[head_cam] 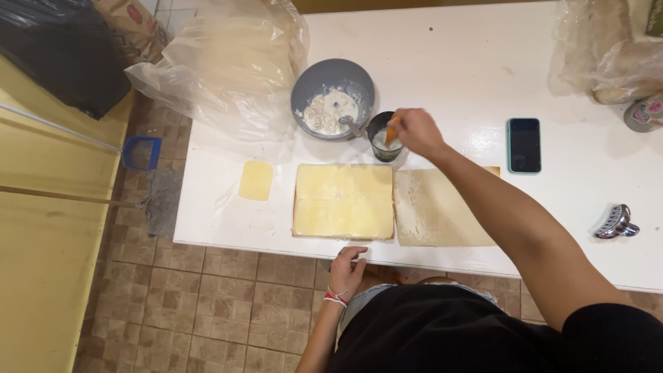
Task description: The person spreads a white liquid onto flat sheets of dough using an orange silicone brush. They then place rectangular slices of yellow cheese onto the dough sheets, layering them carefully. The process involves repeatedly brushing the liquid and arranging the cheese slices on the workspace.
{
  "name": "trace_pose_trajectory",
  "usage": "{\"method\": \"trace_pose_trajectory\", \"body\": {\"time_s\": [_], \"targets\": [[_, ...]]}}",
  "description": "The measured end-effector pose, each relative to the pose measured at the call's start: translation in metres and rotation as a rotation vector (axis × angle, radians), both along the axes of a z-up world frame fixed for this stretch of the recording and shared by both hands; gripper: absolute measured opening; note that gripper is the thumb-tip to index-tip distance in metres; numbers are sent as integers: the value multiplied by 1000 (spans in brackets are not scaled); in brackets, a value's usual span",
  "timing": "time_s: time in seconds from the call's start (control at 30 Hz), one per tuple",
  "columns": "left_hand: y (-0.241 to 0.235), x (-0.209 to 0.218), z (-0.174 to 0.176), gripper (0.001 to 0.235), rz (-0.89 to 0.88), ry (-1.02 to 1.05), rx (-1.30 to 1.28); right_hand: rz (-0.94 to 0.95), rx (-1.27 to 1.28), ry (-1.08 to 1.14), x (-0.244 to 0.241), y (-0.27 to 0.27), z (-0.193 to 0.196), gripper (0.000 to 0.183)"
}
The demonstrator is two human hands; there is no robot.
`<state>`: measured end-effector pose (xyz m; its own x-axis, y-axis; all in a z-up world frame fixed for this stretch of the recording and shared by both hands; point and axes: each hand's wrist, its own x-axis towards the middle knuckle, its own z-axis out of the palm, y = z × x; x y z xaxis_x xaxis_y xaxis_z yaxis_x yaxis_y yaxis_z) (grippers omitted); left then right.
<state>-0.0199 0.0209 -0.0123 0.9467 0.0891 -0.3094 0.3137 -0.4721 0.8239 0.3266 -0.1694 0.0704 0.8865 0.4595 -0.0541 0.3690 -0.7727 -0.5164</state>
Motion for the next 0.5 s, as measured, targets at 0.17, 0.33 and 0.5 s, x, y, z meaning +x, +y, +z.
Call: {"method": "trace_pose_trajectory", "body": {"time_s": [0.17, 0.33, 0.5], "targets": [[3, 6, 0, 30, 15, -32, -15, -444, 610, -51, 8, -54, 2, 12], [-7, 31, 16, 29, -38, -29, -35, -793, 674, 83, -6, -111, 7, 10], [-20, 55, 39, 30, -112, -33, -32, -839, 817, 74, -72, -139, 57, 11]]}}
